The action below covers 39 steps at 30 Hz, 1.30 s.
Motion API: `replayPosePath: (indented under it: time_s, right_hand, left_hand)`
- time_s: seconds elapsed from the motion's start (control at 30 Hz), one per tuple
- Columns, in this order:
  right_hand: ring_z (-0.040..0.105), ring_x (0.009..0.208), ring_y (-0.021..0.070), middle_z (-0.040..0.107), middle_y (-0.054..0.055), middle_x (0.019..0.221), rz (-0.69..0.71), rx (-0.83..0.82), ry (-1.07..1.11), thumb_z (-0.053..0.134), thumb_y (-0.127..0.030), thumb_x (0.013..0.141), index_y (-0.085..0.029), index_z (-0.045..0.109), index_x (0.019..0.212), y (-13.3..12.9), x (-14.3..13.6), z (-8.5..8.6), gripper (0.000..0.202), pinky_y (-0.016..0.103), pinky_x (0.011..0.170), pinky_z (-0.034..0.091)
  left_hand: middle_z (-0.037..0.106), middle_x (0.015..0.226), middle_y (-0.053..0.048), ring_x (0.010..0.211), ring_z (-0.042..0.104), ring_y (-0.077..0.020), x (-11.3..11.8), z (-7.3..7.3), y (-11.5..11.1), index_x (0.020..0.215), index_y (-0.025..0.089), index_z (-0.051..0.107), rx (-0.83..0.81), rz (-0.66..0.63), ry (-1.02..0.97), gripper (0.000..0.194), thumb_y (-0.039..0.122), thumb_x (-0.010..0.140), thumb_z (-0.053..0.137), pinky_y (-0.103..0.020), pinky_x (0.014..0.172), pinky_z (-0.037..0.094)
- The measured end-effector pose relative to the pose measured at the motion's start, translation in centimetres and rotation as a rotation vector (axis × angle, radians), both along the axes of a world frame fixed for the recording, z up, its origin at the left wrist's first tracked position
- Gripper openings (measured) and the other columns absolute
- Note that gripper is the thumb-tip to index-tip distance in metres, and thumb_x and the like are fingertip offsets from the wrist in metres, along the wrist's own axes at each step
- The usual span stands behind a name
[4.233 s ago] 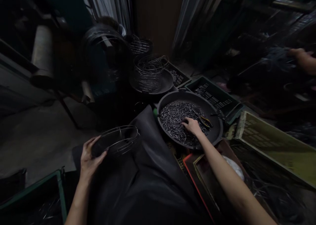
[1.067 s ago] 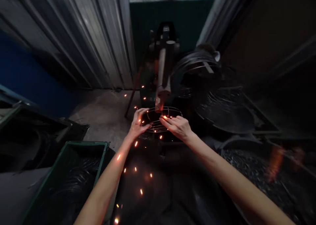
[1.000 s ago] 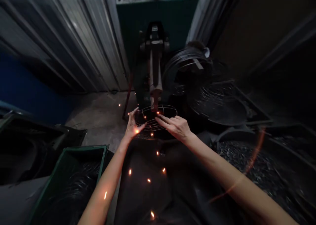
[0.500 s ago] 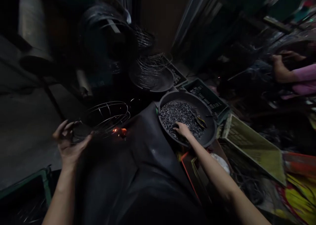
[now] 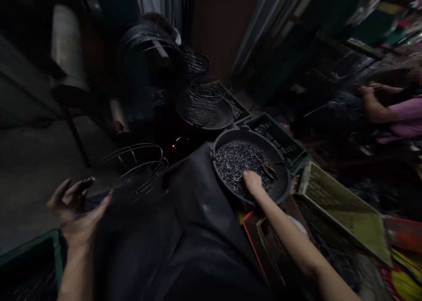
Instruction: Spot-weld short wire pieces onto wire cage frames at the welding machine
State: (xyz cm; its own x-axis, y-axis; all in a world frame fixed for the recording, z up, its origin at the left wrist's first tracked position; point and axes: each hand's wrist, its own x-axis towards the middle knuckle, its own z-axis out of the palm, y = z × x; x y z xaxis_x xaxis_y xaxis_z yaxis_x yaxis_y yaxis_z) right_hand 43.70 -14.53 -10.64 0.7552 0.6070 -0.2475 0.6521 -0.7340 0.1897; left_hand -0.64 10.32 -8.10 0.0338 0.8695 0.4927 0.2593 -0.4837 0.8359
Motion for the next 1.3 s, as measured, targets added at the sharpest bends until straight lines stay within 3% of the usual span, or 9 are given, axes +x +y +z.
replayPosePath:
  time_s: [0.13,0.23,0.3,0.37,0.47,0.57,0.77,0.9,1.3]
  right_hand:
    - [0.066,0.064,0.0234,0.069,0.015,0.074,0.083,0.058,-0.01,0.042,-0.012,0.088,-0.009,0.064,0.109,0.0,0.0,2.8,0.03,0.032,0.06,0.048]
    - [0.066,0.073,0.0247,0.07,0.012,0.082,0.298,0.414,0.066,0.044,-0.031,0.089,-0.018,0.066,0.097,2.9,-1.2,4.7,0.027,0.035,0.067,0.05]
    - [0.066,0.077,0.0238,0.07,0.009,0.087,0.405,0.745,0.247,0.049,-0.045,0.086,-0.022,0.067,0.089,5.9,-4.0,6.4,0.029,0.035,0.071,0.051]
    - [0.066,0.077,0.0217,0.07,0.006,0.088,0.422,0.914,0.516,0.055,-0.051,0.082,-0.023,0.066,0.096,9.1,-8.4,8.6,0.032,0.033,0.071,0.051]
    - [0.065,0.084,0.019,0.069,0.003,0.093,0.497,0.911,0.903,0.06,-0.044,0.082,-0.023,0.063,0.107,13.7,-15.4,11.5,0.032,0.029,0.073,0.051]
    - [0.066,0.085,0.0171,0.071,0.002,0.091,0.695,0.863,1.048,0.058,-0.033,0.085,-0.022,0.068,0.094,17.9,-19.6,12.4,0.017,0.026,0.076,0.051]
    - [0.067,0.08,0.0153,0.071,0.004,0.106,1.283,0.841,0.29,0.057,-0.022,0.089,-0.019,0.064,0.116,21.0,-20.5,11.4,0.028,0.024,0.063,0.047]
    - [0.063,0.064,0.0088,0.07,0.001,0.109,1.546,0.927,-0.052,0.054,-0.009,0.087,-0.018,0.065,0.114,21.3,-20.3,11.0,0.031,0.025,0.057,0.041]
    - [0.051,0.057,0.0075,0.063,0.004,0.122,1.656,0.983,-0.316,0.049,-0.004,0.089,-0.016,0.067,0.113,23.5,-20.1,11.2,0.033,0.027,0.058,0.038]
  left_hand:
    - [0.061,0.115,-0.003,0.104,0.063,-0.0241,0.5,1.2,-0.4,0.131,0.031,0.042,-0.006,0.006,0.104,0.086,0.032,0.056,0.083,-0.048,0.095,0.051]
    - [0.06,0.117,-0.007,0.108,0.061,-0.022,1.6,2.1,-0.3,0.131,0.023,0.042,-0.027,-0.035,0.174,0.075,0.032,0.066,0.077,-0.041,0.098,0.049]
    - [0.06,0.118,-0.007,0.109,0.06,-0.0209,2.3,2.4,0.0,0.131,0.024,0.043,-0.018,-0.073,0.193,0.07,0.029,0.069,0.075,-0.039,0.099,0.048]
    - [0.059,0.119,-0.007,0.11,0.058,-0.021,2.8,2.8,0.2,0.131,0.024,0.044,-0.005,-0.119,0.219,0.067,0.026,0.071,0.073,-0.038,0.099,0.048]
    - [0.057,0.122,-0.007,0.114,0.056,-0.0227,3.0,3.4,0.3,0.129,0.024,0.046,0.04,-0.192,0.265,0.063,0.021,0.071,0.071,-0.04,0.099,0.047]
    - [0.055,0.124,-0.008,0.117,0.053,-0.0242,2.8,4.1,0.3,0.13,0.024,0.046,0.065,-0.24,0.316,0.062,0.019,0.073,0.07,-0.043,0.1,0.046]
    - [0.056,0.123,-0.007,0.113,0.055,-0.0231,2.0,4.7,0.7,0.131,0.026,0.045,0.074,-0.274,0.288,0.066,0.018,0.072,0.071,-0.042,0.099,0.048]
    - [0.057,0.12,-0.006,0.11,0.057,-0.0216,1.9,4.3,0.9,0.131,0.025,0.044,0.044,-0.244,0.219,0.068,0.018,0.07,0.073,-0.039,0.097,0.049]
    - [0.059,0.114,-0.004,0.107,0.06,-0.0201,1.9,3.6,3.4,0.134,0.028,0.042,0.002,-0.186,0.163,0.077,0.021,0.066,0.077,-0.035,0.094,0.051]
